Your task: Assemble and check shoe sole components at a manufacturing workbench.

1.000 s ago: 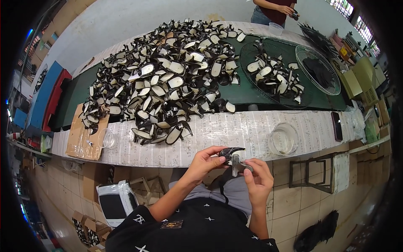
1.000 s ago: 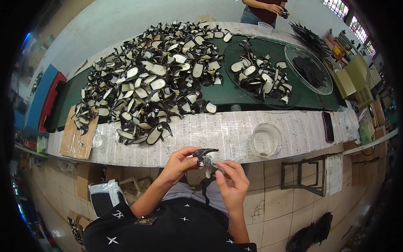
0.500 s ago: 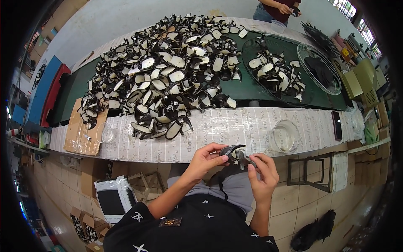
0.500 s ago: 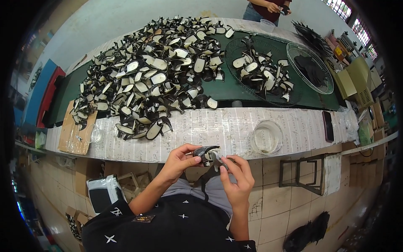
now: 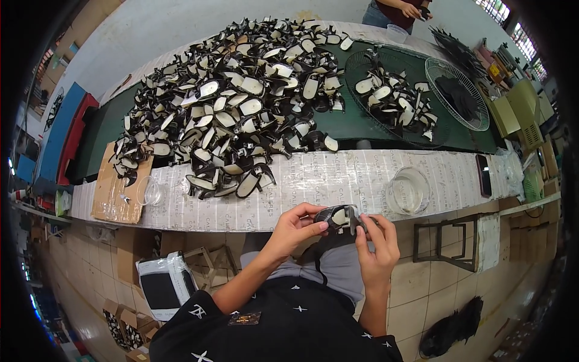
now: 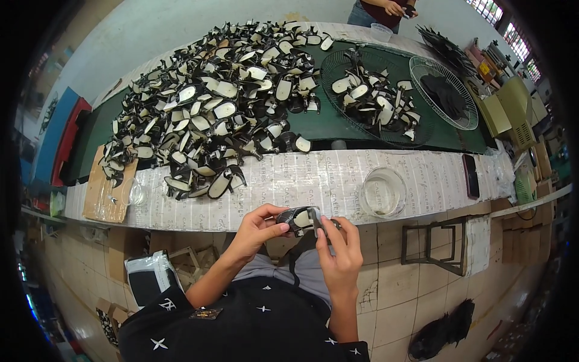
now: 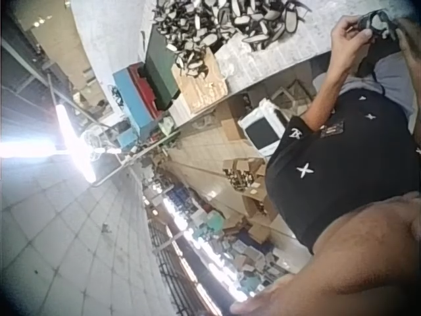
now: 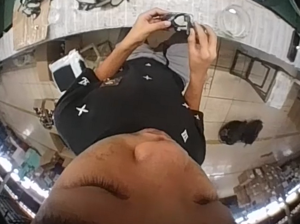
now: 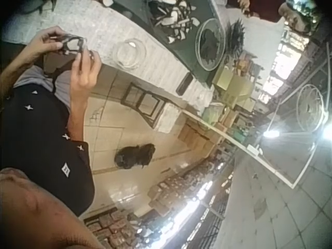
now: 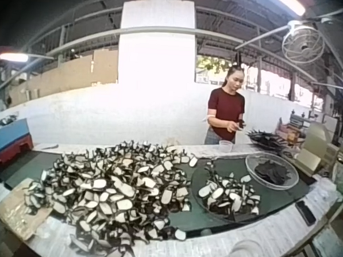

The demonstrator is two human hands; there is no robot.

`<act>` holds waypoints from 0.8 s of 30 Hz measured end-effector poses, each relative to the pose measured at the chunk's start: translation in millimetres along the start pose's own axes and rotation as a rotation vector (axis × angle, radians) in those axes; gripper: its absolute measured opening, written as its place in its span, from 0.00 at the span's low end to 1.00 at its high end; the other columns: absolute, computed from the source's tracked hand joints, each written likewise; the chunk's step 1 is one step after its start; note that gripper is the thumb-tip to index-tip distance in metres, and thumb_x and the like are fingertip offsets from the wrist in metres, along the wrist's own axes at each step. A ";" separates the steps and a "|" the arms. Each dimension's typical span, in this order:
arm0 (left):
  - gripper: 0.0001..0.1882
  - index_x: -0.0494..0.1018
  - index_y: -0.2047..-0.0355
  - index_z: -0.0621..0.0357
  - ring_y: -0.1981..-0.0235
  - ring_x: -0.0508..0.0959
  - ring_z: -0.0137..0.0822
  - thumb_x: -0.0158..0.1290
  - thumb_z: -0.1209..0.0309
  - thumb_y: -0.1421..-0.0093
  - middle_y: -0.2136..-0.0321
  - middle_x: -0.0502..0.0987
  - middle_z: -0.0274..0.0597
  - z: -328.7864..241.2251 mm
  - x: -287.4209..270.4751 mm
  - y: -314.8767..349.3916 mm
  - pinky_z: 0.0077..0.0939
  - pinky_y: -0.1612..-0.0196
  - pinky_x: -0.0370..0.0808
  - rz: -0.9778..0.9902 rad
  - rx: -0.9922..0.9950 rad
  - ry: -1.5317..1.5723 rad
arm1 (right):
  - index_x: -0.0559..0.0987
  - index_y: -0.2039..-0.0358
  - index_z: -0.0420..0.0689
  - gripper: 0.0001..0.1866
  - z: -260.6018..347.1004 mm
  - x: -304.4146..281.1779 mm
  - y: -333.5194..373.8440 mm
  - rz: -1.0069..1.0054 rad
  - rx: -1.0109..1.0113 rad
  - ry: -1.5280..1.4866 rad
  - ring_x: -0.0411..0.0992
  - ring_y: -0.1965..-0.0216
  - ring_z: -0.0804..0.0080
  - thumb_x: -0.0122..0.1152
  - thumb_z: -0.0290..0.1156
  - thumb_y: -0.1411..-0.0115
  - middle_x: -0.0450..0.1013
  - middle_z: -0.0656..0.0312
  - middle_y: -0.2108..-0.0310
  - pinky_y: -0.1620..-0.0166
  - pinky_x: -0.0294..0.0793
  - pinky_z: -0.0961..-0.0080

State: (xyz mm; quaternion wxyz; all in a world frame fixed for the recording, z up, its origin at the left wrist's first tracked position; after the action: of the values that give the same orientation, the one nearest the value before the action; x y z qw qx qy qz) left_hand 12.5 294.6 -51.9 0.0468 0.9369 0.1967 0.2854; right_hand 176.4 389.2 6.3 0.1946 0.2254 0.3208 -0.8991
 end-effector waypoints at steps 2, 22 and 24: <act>0.18 0.70 0.49 0.66 0.61 0.80 0.31 0.57 0.79 0.39 0.59 0.76 0.42 -0.3 -1.2 0.2 0.24 0.54 0.78 -0.003 -0.004 -0.005 | 0.81 0.56 0.39 0.15 -1.4 -0.6 0.2 -0.010 0.010 0.016 0.75 0.66 0.67 0.65 0.18 0.45 0.71 0.55 0.57 0.64 0.76 0.74; 0.17 0.69 0.51 0.64 0.59 0.79 0.29 0.58 0.76 0.39 0.57 0.76 0.41 2.2 -8.7 1.1 0.24 0.55 0.80 0.007 -0.072 0.101 | 0.81 0.56 0.36 0.13 6.7 -7.3 -1.7 0.030 0.162 -0.280 0.75 0.62 0.71 0.63 0.17 0.43 0.72 0.55 0.57 0.64 0.81 0.78; 0.17 0.69 0.51 0.64 0.59 0.79 0.29 0.58 0.76 0.39 0.56 0.75 0.41 2.6 -6.6 0.1 0.24 0.55 0.80 0.011 -0.065 0.090 | 0.82 0.57 0.38 0.14 12.3 -4.6 -3.9 0.070 0.083 -0.192 0.76 0.63 0.70 0.64 0.18 0.45 0.73 0.55 0.59 0.66 0.80 0.78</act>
State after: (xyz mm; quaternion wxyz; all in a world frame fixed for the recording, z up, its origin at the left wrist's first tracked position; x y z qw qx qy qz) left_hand 9.0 291.9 -57.5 0.0669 0.9222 0.1838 0.3335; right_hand 174.8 384.8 19.2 0.2463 0.1570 0.2552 -0.9217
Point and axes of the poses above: each hand's wrist, its own y-axis away from the middle knuckle, its own x-axis out of the palm, z = x × y, the point moved 3 cm from there along -y, towards the middle knuckle
